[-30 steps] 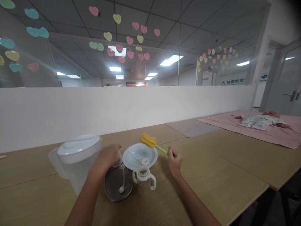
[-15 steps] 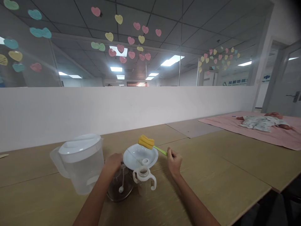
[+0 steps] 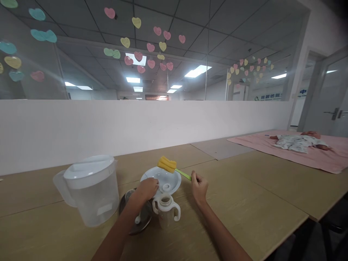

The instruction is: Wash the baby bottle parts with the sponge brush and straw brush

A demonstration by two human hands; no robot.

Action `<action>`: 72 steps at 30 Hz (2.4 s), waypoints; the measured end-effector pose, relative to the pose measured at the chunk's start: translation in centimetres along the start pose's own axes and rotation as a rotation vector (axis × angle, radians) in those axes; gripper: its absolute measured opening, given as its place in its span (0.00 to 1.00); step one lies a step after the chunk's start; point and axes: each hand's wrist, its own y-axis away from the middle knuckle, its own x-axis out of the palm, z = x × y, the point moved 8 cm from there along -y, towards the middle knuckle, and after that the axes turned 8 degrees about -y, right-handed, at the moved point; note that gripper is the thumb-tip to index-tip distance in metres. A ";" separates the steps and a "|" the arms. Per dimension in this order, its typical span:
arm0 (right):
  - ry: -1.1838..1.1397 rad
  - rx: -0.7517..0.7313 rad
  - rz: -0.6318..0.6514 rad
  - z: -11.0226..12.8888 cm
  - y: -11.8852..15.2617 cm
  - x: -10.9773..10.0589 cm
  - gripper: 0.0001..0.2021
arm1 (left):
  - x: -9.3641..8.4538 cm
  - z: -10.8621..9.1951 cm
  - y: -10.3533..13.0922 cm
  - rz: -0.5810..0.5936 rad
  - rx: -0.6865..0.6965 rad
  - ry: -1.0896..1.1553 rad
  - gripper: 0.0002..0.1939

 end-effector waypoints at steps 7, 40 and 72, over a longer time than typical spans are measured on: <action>-0.003 0.013 0.012 0.0 0.0 0.1 0.21 | -0.1 0.1 -0.3 -0.036 0.023 -0.093 0.09; 0.061 0.070 0.105 -0.5 0.0 1.0 0.20 | -5.6 2.8 0.2 -0.413 -0.217 0.617 0.13; -0.068 0.039 0.068 -0.9 0.1 0.8 0.20 | -12.8 -0.3 4.1 -0.572 0.120 0.947 0.11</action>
